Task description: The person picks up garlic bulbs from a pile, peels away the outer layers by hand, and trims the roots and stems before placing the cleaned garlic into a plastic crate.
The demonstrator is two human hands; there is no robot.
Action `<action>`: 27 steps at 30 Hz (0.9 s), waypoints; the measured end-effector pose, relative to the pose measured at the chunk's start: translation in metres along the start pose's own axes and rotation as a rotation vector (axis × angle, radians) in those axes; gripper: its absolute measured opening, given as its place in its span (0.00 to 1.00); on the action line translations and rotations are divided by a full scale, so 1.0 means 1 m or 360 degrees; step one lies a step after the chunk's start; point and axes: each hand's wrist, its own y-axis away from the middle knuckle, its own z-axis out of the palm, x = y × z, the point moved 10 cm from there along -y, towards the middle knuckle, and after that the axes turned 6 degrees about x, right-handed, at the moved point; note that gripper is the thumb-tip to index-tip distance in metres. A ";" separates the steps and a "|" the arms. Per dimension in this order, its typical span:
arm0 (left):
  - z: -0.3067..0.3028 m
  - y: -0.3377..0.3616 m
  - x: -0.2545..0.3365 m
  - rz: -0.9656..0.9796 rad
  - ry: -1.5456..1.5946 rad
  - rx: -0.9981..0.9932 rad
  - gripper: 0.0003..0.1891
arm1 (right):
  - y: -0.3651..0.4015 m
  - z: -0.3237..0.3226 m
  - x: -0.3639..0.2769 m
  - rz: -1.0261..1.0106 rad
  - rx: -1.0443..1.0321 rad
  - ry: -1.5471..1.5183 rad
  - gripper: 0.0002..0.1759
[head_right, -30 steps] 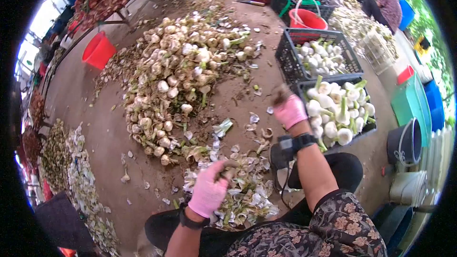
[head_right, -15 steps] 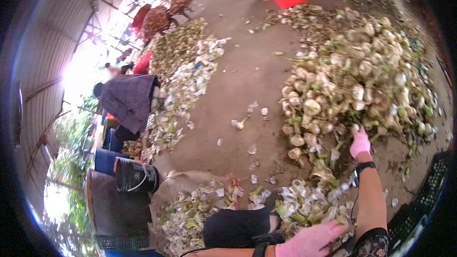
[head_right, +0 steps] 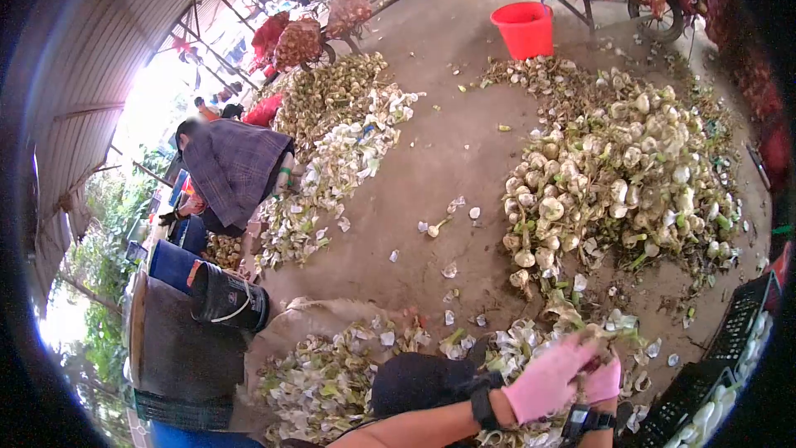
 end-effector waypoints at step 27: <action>-0.065 0.049 0.053 0.0272 0.0294 0.0543 0.28 | 0.117 0.081 -0.181 -0.0804 0.0011 -0.0148 0.19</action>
